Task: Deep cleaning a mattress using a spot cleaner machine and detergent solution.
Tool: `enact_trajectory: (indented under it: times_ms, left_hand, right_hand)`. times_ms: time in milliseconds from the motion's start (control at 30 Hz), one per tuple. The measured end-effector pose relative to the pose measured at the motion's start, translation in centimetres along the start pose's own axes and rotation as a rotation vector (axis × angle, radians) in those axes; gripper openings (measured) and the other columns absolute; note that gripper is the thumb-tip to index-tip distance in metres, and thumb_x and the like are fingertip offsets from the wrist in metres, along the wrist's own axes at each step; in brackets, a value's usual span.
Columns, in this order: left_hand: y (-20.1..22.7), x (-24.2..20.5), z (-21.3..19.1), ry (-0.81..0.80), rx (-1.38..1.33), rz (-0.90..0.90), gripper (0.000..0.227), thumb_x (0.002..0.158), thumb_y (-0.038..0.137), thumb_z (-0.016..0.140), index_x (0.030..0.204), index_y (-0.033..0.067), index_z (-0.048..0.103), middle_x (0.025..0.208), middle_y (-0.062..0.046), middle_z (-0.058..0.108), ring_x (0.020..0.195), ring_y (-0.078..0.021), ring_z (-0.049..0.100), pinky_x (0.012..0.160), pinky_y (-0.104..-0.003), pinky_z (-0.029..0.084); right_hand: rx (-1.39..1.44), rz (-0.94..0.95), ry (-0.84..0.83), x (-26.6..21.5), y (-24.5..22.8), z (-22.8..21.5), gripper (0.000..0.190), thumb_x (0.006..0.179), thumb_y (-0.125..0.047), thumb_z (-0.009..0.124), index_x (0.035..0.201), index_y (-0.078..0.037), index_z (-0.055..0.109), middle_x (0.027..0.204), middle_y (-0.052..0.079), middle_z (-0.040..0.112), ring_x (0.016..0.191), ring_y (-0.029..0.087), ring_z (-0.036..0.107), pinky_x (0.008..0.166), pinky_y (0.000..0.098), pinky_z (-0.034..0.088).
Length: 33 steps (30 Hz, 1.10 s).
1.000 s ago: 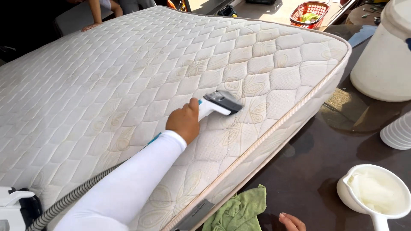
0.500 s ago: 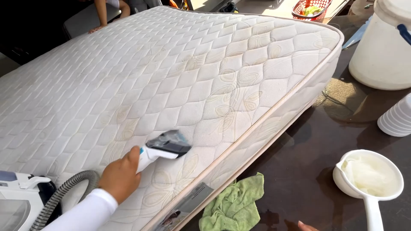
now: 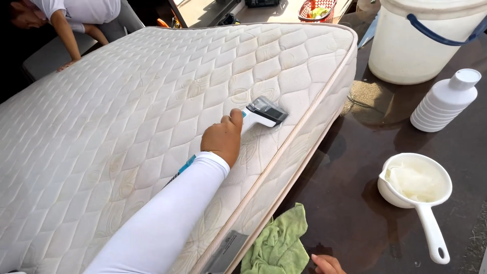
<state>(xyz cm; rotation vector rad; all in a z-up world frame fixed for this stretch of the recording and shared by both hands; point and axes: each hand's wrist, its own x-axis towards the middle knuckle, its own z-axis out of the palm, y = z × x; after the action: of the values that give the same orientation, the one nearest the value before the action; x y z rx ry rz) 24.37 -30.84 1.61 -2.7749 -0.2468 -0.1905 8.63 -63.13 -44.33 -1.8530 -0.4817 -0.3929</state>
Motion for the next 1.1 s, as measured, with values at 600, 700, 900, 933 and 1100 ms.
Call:
enact_trajectory:
  times_ms: [600, 700, 900, 933, 1100]
  left_hand:
    - [2.9, -8.7, -0.6, -0.076, 0.055, -0.163, 0.052, 0.09, 0.005, 0.055, 0.14, 0.0053, 0.042, 0.103, -0.014, 0.066, 0.071, -0.0322, 0.071, 0.06, -0.043, 0.059]
    - [7.5, -0.3, -0.7, -0.023, 0.071, -0.141, 0.052, 0.09, 0.007, 0.057, 0.14, 0.0053, 0.041, 0.104, -0.015, 0.067, 0.073, -0.0324, 0.073, 0.059, -0.042, 0.06]
    - [14.8, 12.7, 0.3, 0.082, 0.203, -0.112, 0.046, 0.095, 0.013, 0.057, 0.136, 0.0064, 0.038, 0.101, -0.013, 0.069, 0.076, -0.0293, 0.075, 0.06, -0.039, 0.062]
    - [14.4, 11.7, -0.2, 0.067, 0.2, -0.109, 0.046, 0.095, 0.013, 0.057, 0.136, 0.0064, 0.038, 0.101, -0.013, 0.069, 0.076, -0.0293, 0.075, 0.06, -0.039, 0.062]
    - [11.2, 3.3, -0.2, 0.015, 0.174, -0.104, 0.046, 0.095, 0.01, 0.056, 0.138, 0.0064, 0.038, 0.105, -0.013, 0.066, 0.074, -0.0297, 0.075, 0.06, -0.038, 0.062]
  right_hand:
    - [0.231, -0.094, -0.466, 17.9, -3.8, -21.4, 0.061, 0.079, -0.021, 0.079, 0.132, -0.006, 0.052, 0.114, 0.018, 0.069, 0.087, 0.02, 0.074, 0.077, 0.0376, 0.064]
    - [0.234, 0.003, -0.395, 17.7, -2.4, -23.3, 0.06, 0.079, -0.018, 0.077, 0.132, -0.007, 0.051, 0.112, 0.017, 0.07, 0.087, 0.021, 0.073, 0.079, 0.0393, 0.064]
    - [0.181, -0.013, -0.437, 20.0, -1.8, -26.2, 0.064, 0.077, -0.018, 0.079, 0.133, -0.006, 0.05, 0.114, 0.018, 0.071, 0.087, 0.02, 0.075, 0.083, 0.0419, 0.063]
    - [0.181, 0.0, -0.446, 21.0, -3.3, -27.3, 0.064, 0.077, -0.018, 0.079, 0.133, -0.006, 0.05, 0.114, 0.018, 0.071, 0.087, 0.02, 0.075, 0.083, 0.0419, 0.063]
    - [0.2, 0.055, -0.27, 21.9, -8.0, -30.2, 0.059, 0.085, -0.012, 0.068, 0.139, -0.006, 0.046, 0.12, 0.018, 0.065, 0.097, 0.021, 0.073, 0.089, 0.0426, 0.059]
